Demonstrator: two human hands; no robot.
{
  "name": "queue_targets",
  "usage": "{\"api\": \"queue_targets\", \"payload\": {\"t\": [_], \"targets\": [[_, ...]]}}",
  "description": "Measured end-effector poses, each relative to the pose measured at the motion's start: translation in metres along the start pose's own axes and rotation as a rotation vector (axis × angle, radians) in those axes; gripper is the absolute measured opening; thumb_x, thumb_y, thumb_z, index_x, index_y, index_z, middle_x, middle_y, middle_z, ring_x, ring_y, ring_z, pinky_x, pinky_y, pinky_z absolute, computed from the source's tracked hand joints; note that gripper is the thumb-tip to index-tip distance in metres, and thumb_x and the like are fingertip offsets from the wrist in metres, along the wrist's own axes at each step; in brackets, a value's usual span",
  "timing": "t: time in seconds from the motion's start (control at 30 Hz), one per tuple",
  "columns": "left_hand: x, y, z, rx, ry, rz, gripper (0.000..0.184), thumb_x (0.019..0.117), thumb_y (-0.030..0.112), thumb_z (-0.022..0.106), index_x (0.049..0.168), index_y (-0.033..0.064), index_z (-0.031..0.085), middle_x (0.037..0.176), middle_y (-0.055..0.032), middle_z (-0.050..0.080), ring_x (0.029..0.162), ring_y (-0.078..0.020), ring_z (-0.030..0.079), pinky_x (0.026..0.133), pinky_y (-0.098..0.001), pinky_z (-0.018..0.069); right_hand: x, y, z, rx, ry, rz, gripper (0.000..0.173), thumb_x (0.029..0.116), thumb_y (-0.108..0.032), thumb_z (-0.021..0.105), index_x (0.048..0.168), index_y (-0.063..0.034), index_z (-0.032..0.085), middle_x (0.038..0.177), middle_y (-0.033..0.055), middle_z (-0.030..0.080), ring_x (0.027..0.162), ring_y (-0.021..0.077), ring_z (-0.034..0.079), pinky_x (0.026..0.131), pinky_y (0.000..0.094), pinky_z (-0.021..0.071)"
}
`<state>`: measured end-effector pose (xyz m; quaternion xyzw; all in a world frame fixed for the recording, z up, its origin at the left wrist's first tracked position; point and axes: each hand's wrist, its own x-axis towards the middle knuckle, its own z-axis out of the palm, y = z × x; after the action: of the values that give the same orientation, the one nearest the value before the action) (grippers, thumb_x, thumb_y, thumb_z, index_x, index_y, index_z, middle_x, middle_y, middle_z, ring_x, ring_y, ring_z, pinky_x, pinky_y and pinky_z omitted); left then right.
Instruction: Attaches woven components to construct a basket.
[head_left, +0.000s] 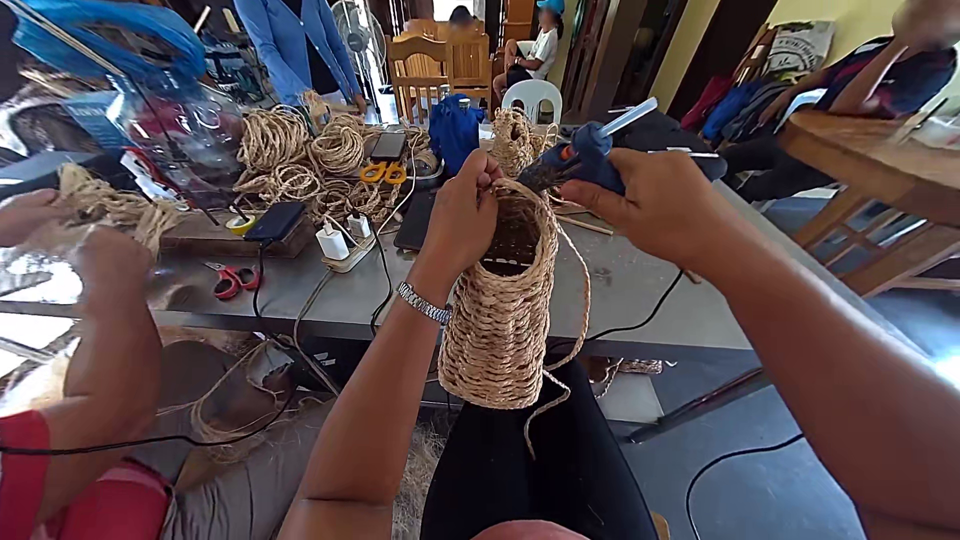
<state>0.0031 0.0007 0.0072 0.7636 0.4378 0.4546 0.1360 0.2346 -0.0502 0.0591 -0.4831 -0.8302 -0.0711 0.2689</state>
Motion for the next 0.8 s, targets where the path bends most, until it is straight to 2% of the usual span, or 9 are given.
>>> {"api": "queue_targets", "payload": {"t": [0.13, 0.3, 0.67, 0.8], "targets": [[0.001, 0.002, -0.001, 0.01, -0.021, 0.003, 0.022, 0.104, 0.006, 0.046, 0.122, 0.0047, 0.058, 0.108, -0.0103, 0.067, 0.103, -0.0197, 0.066, 0.092, -0.0403, 0.0528, -0.003, 0.0, -0.004, -0.01, -0.001, 0.01, 0.054, 0.1043, -0.054, 0.049, 0.095, -0.0022, 0.061, 0.069, 0.0082, 0.054, 0.062, 0.024, 0.057, 0.058, 0.0461, 0.0447], [0.001, 0.004, -0.001, 0.029, -0.026, -0.005, 0.022, 0.1041, 0.006, 0.046, 0.122, 0.0051, 0.059, 0.109, -0.0105, 0.066, 0.105, -0.0202, 0.065, 0.093, -0.0406, 0.0522, -0.008, 0.002, -0.005, -0.039, 0.011, 0.021, 0.055, 0.1038, -0.054, 0.05, 0.094, -0.001, 0.061, 0.069, 0.0094, 0.054, 0.063, 0.0256, 0.057, 0.058, 0.0469, 0.0446], [-0.002, -0.002, 0.001, -0.049, 0.012, -0.02, 0.021, 0.1028, 0.007, 0.047, 0.121, 0.0042, 0.056, 0.107, -0.0109, 0.065, 0.1, -0.0191, 0.065, 0.089, -0.0389, 0.0532, -0.007, 0.001, 0.007, 0.014, 0.067, 0.012, 0.055, 0.1032, -0.055, 0.051, 0.095, -0.0025, 0.062, 0.068, 0.0074, 0.054, 0.061, 0.0223, 0.056, 0.056, 0.0443, 0.0443], [-0.004, -0.006, 0.002, -0.041, 0.044, 0.014, 0.024, 0.1055, 0.01, 0.038, 0.12, 0.0055, 0.057, 0.097, -0.0075, 0.062, 0.09, -0.0155, 0.061, 0.08, -0.036, 0.0506, -0.002, 0.002, 0.009, 0.036, 0.065, 0.018, 0.056, 0.1031, -0.057, 0.05, 0.093, -0.0025, 0.061, 0.068, 0.007, 0.053, 0.061, 0.022, 0.055, 0.056, 0.0444, 0.0447]]}}
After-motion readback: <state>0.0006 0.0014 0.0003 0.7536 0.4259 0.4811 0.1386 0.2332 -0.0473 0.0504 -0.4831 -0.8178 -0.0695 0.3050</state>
